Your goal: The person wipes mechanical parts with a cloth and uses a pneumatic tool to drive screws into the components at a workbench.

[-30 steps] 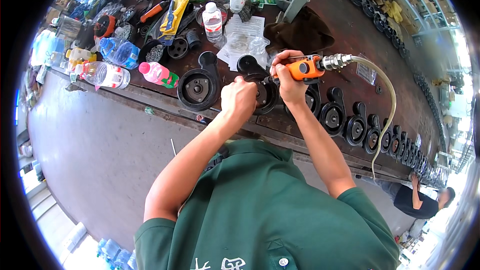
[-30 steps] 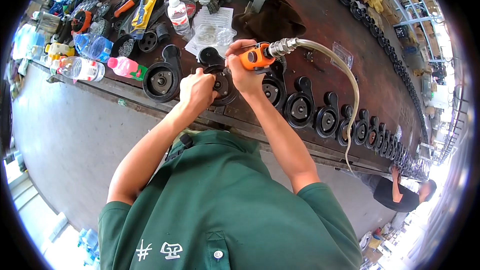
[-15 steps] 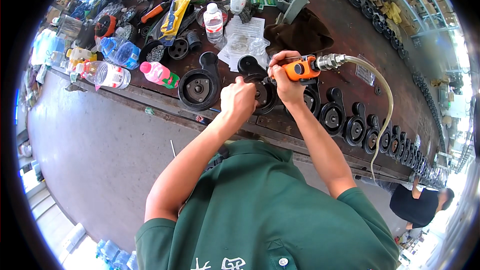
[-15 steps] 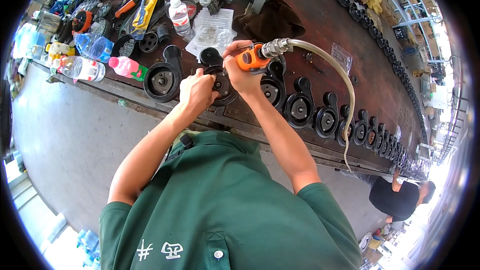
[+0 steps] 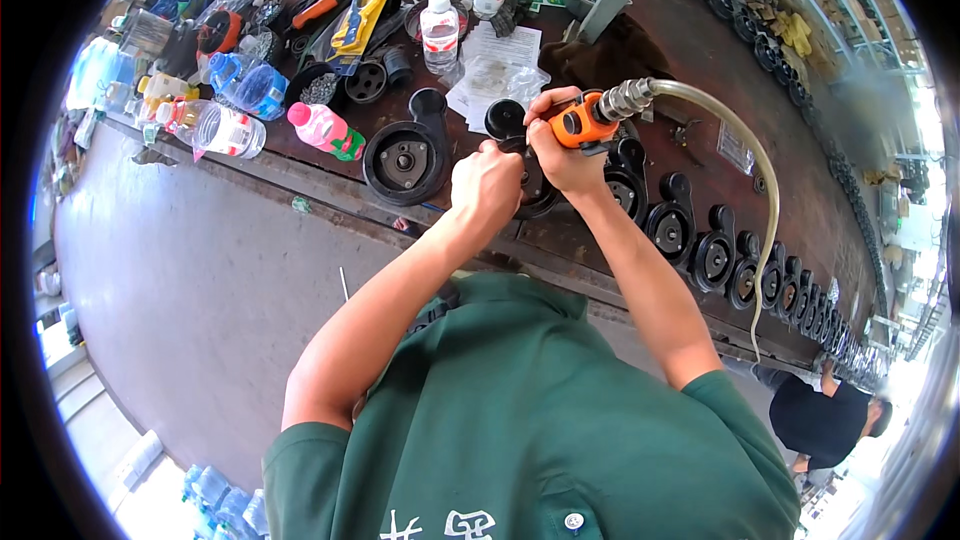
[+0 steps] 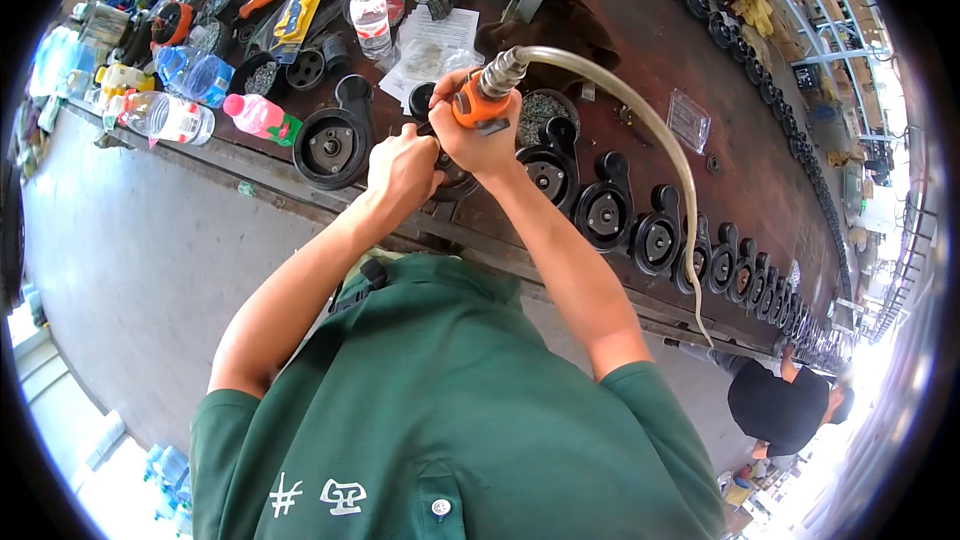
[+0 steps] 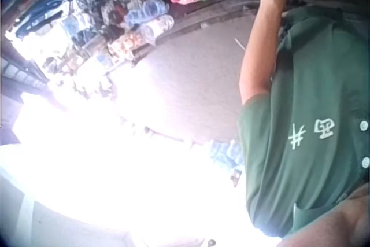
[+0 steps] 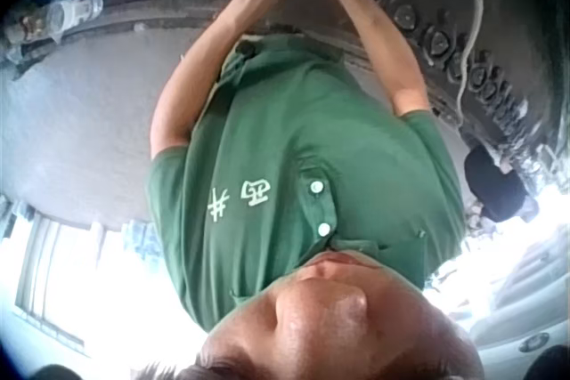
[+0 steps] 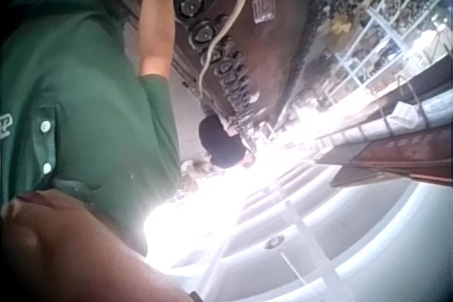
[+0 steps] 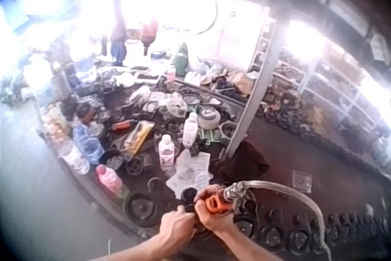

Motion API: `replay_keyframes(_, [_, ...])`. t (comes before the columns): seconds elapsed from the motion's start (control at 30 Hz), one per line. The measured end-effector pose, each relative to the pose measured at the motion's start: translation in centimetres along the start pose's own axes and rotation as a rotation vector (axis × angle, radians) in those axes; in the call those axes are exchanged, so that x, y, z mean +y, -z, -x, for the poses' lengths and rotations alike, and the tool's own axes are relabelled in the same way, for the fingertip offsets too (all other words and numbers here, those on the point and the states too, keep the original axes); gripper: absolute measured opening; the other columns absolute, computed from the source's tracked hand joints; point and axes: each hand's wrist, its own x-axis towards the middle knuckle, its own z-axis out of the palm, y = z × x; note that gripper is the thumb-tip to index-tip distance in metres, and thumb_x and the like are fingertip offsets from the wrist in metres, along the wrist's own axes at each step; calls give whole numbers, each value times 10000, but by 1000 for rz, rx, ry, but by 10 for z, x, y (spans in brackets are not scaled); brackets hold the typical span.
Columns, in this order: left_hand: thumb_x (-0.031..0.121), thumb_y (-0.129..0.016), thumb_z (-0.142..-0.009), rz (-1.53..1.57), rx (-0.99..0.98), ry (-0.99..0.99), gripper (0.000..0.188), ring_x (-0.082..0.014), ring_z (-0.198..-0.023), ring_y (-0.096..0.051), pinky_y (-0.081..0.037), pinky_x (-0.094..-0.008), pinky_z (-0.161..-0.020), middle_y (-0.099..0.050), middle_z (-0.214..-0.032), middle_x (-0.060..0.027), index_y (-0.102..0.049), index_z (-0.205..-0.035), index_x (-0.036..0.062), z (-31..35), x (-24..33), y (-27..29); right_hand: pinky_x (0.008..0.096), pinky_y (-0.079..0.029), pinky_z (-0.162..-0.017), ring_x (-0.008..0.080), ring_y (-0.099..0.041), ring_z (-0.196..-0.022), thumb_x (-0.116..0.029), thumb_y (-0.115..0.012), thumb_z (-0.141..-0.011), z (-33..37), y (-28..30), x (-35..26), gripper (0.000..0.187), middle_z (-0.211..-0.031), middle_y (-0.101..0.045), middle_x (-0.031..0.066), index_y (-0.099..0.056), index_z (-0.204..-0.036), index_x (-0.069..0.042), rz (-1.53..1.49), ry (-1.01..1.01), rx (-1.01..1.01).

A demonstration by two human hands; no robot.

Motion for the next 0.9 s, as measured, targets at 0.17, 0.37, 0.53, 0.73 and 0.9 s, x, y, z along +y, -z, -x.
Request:
replay_keyframes(0.17, [259,-866,-704,26,8,-7,298,-366,-879,-690,-566,-439,-776,-657,-1005,-209,-733,-858,41,1,-1,1,256,-529,-672,95,-644,-735,46,-669,-779,-1,-2,0,189,-829,-687,55,-675,-966,26,54,16,-16])
replay_keyframes(0.37, [258,-868,-706,11,9,-3,311,-366,-882,-691,-566,-439,-778,-659,-1012,-211,-729,-877,38,1,-1,0,250,-525,-662,91,-634,-717,64,-653,-785,2,1,0,161,-820,-677,48,-651,-937,13,-22,26,-23])
replay_keyframes(0.53, [257,-868,-709,0,-2,-1,323,-379,-881,-689,-566,-446,-775,-662,-1018,-220,-724,-889,30,0,2,0,255,-539,-678,107,-647,-734,49,-659,-786,0,4,2,146,-835,-673,57,-640,-925,9,2,21,28])
replay_keyframes(0.73, [265,-870,-706,7,20,-14,336,-392,-895,-689,-569,-448,-785,-663,-1025,-227,-721,-888,25,1,1,-1,252,-538,-666,107,-641,-722,51,-650,-787,-1,5,0,161,-835,-672,60,-636,-943,14,-9,29,26])
replay_keyframes(0.9, [257,-873,-701,4,30,-11,330,-397,-894,-694,-573,-443,-781,-666,-1016,-237,-727,-883,23,0,3,1,254,-534,-626,109,-627,-694,75,-610,-813,8,7,-17,220,-862,-665,81,-606,-1026,18,-107,-15,47])
